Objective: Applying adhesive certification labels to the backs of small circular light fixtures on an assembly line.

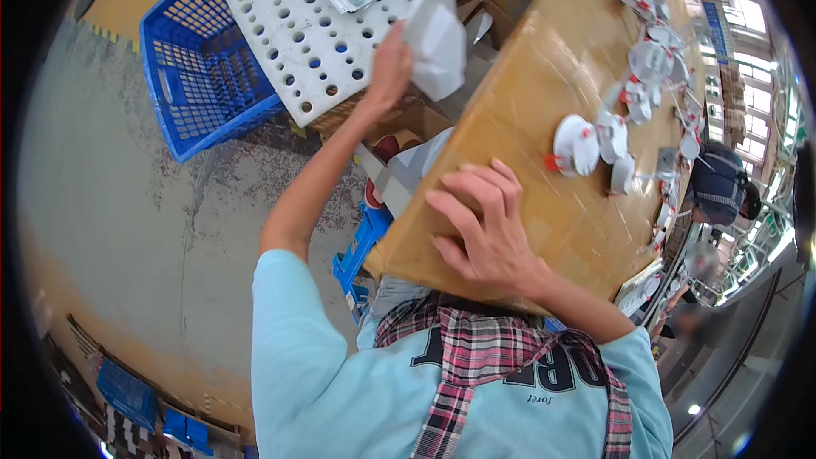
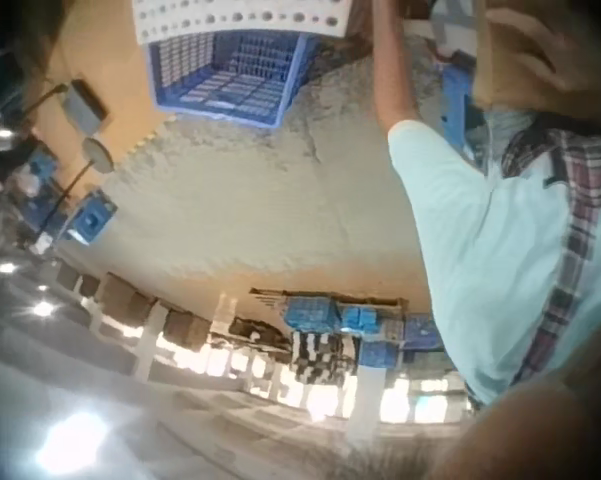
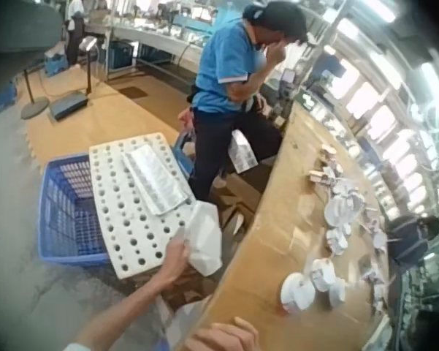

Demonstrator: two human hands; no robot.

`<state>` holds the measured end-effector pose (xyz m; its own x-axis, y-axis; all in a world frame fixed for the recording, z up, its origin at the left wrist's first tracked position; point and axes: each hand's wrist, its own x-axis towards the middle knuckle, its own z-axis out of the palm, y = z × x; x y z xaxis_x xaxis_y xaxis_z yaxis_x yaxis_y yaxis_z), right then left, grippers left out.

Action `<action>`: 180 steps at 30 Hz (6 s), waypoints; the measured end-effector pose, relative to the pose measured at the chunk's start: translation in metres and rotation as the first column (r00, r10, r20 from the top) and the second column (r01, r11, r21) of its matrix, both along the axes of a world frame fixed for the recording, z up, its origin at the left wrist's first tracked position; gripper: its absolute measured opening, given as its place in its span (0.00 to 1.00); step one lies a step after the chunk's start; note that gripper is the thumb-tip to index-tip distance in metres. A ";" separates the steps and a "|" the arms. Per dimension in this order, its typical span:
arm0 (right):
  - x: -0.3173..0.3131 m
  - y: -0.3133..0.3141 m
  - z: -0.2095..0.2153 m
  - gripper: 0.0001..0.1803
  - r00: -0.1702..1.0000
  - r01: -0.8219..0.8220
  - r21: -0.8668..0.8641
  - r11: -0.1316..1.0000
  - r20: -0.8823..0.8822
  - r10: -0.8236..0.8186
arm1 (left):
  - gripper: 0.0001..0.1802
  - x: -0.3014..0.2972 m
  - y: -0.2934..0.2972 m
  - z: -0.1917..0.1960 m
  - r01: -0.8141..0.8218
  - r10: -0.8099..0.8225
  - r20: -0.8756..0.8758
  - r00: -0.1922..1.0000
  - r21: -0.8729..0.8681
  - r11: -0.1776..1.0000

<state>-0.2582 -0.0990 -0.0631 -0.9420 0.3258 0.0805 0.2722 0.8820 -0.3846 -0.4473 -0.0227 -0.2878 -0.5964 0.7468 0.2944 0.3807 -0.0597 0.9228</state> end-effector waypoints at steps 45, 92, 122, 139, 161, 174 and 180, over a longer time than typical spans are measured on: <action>0.056 -0.017 0.010 0.10 0.854 -0.111 -0.050 0.993 -0.516 0.069 | 0.17 -0.003 -0.111 0.260 0.132 -0.150 0.218 0.964 0.095 0.987; 0.690 0.047 0.020 0.37 -0.156 0.968 0.102 -0.230 -0.473 -0.867 | 0.27 0.594 0.023 0.239 0.878 -0.914 -0.038 0.404 -0.263 0.399; 0.463 0.014 0.071 0.18 0.790 0.613 0.388 0.689 -0.327 -0.519 | 0.11 0.301 -0.071 0.286 0.774 -0.435 -0.742 0.510 0.175 0.609; 0.456 -0.089 0.011 0.28 0.798 0.590 0.067 0.804 -0.196 -0.570 | 0.28 0.278 -0.165 0.233 0.788 -0.783 -0.583 0.219 -0.367 0.494; 0.469 -0.071 0.004 0.09 0.382 0.768 -0.493 0.409 -0.162 -0.910 | 0.10 0.287 -0.157 0.221 0.539 -0.614 -0.012 0.790 -0.465 0.702; 0.453 -0.068 0.007 0.30 0.239 0.772 -0.578 0.266 -0.125 -0.963 | 0.23 0.309 -0.175 0.223 0.378 -0.515 -0.487 0.706 -0.357 0.854; 0.462 -0.069 0.004 0.13 0.368 0.808 -0.459 0.369 -0.097 -0.925 | 0.12 0.301 -0.178 0.220 0.455 -0.590 -0.459 0.665 -0.378 0.806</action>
<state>0.2043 -0.1682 -0.0594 -0.0462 0.9989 0.0129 0.6361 0.0393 -0.7706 -0.1460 -0.2005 -0.0676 0.1179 0.9665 0.2279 0.7729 -0.2335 0.5901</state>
